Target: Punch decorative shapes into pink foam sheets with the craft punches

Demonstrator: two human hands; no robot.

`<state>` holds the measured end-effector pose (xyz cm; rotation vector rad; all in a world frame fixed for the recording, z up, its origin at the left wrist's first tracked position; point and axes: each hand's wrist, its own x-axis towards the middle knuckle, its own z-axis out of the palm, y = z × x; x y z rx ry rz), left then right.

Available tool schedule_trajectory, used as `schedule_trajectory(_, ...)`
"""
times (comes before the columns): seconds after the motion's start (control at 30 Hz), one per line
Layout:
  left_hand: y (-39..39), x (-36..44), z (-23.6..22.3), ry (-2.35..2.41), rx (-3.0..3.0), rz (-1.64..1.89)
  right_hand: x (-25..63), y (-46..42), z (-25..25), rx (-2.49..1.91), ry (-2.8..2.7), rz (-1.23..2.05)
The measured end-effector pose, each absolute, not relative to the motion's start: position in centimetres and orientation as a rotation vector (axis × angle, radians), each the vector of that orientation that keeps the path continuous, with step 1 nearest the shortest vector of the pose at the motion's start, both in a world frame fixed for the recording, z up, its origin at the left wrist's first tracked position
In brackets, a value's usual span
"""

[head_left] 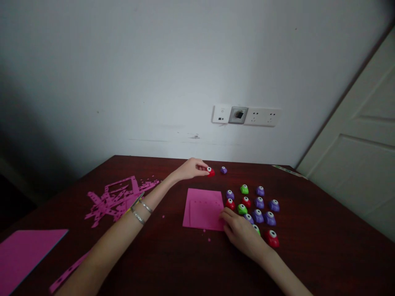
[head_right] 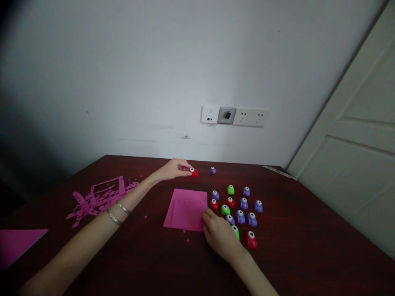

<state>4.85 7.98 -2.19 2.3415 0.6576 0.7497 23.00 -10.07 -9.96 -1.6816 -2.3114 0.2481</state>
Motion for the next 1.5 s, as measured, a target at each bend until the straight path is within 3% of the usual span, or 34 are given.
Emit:
schedule_trajectory(0.4,3.7,1.6,-5.0,0.519,2.189,0.461,23.0,-10.0,-9.9,-1.654,-2.242,0.319)
schedule_trajectory(0.9,1.5,2.1,-4.6,0.346,2.142,0.247,20.9,-9.7,-6.9,-1.580,-1.765,0.710)
schedule_trajectory(1.1,1.2,2.2,-4.5,0.377,2.170,0.206,20.1,-9.6,-7.3,-1.527,-1.728,0.881)
schedule_trajectory(1.3,1.6,2.1,-4.6,0.429,2.204,0.289,20.3,-9.3,-7.2,-1.566,-1.718,0.715)
schedule_trajectory(1.5,3.5,1.2,-5.5,0.690,2.383,0.370,21.0,-10.0,-8.3,-1.700,-1.523,0.842)
